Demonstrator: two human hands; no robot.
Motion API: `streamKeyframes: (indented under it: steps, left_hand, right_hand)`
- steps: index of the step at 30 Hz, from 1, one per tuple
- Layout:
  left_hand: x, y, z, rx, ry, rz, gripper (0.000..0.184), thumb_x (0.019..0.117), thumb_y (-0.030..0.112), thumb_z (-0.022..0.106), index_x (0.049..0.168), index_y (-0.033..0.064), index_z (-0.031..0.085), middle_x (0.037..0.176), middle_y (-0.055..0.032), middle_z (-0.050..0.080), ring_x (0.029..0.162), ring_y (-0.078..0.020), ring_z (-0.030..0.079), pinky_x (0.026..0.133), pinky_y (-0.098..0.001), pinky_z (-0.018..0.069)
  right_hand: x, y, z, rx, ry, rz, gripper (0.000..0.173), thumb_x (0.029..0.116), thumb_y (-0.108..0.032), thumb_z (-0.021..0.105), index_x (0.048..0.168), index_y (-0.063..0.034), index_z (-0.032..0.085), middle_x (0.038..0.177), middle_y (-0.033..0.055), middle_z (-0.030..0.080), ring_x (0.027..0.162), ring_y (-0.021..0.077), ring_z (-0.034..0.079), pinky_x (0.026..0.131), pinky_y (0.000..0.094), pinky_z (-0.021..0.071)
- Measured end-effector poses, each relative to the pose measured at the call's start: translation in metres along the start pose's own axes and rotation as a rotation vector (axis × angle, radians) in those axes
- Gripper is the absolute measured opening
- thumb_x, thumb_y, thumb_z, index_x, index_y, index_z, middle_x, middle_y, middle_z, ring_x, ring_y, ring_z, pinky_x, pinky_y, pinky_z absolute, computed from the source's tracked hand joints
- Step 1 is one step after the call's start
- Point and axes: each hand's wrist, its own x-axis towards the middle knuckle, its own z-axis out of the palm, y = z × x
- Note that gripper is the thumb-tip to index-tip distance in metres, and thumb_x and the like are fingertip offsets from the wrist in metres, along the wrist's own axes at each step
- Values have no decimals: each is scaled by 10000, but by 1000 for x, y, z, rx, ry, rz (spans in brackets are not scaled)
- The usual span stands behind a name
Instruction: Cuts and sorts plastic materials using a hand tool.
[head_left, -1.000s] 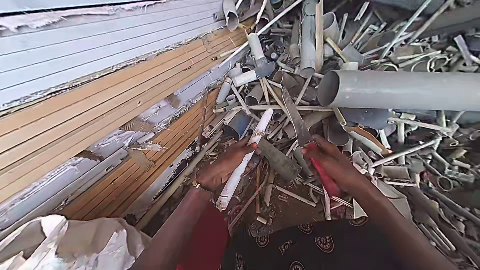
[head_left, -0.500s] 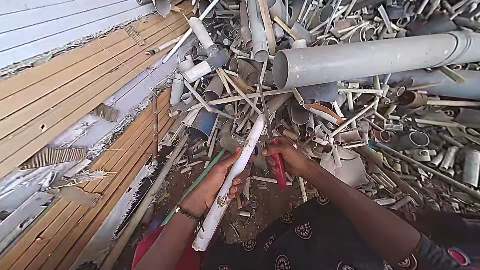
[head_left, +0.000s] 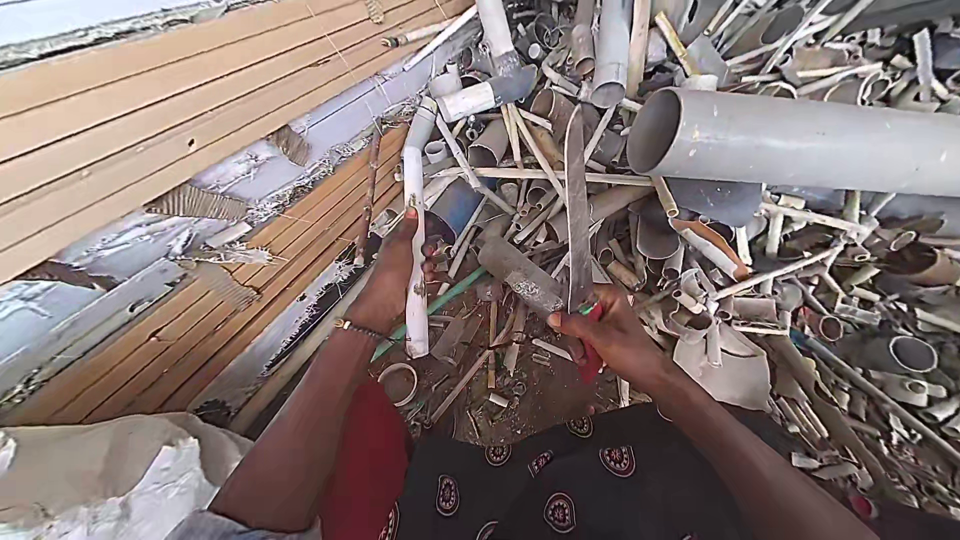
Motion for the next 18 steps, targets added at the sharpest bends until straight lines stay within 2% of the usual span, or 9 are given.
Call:
streamKeyframes:
  steps: [2,4,6,12,18]
  left_hand:
    - [-8,19,-24,-192,-101,79,480,1083,564,256,1093,204,572,619,86,450,429,-14,430,392,-156,404]
    - [-22,24,-32,-367,-272,85,555,1076,587,205,1107,188,590,628,74,457,427,-19,445,389,-152,410]
    - [-33,22,-31,-479,-356,57,580,1073,594,201,1138,169,590,634,58,459,415,-25,457,374,-154,420]
    - [-40,7,-22,-584,-294,-78,550,1075,586,217,1112,166,570,657,63,464,418,-18,444,377,-146,410]
    - [-43,10,-18,-488,-280,-12,531,1074,592,233,1109,191,580,645,67,453,428,-21,431,384,-151,396]
  right_hand:
    - [4,1,-1,-63,42,-54,161,891,-52,617,811,-192,613,558,-125,591,440,-12,542,439,164,487]
    - [9,7,-7,-132,134,-75,157,896,-67,640,793,-184,629,550,-117,590,435,-7,539,437,163,484]
    - [13,9,-12,-187,228,-81,172,890,-67,651,766,-184,623,537,-108,586,429,0,539,435,163,484]
    - [22,11,-14,-253,317,-105,160,892,-61,635,780,-174,619,541,-87,600,432,29,560,440,186,510]
    - [29,16,-2,-358,302,-62,123,904,-106,656,807,-168,612,537,-109,578,427,12,548,432,178,496]
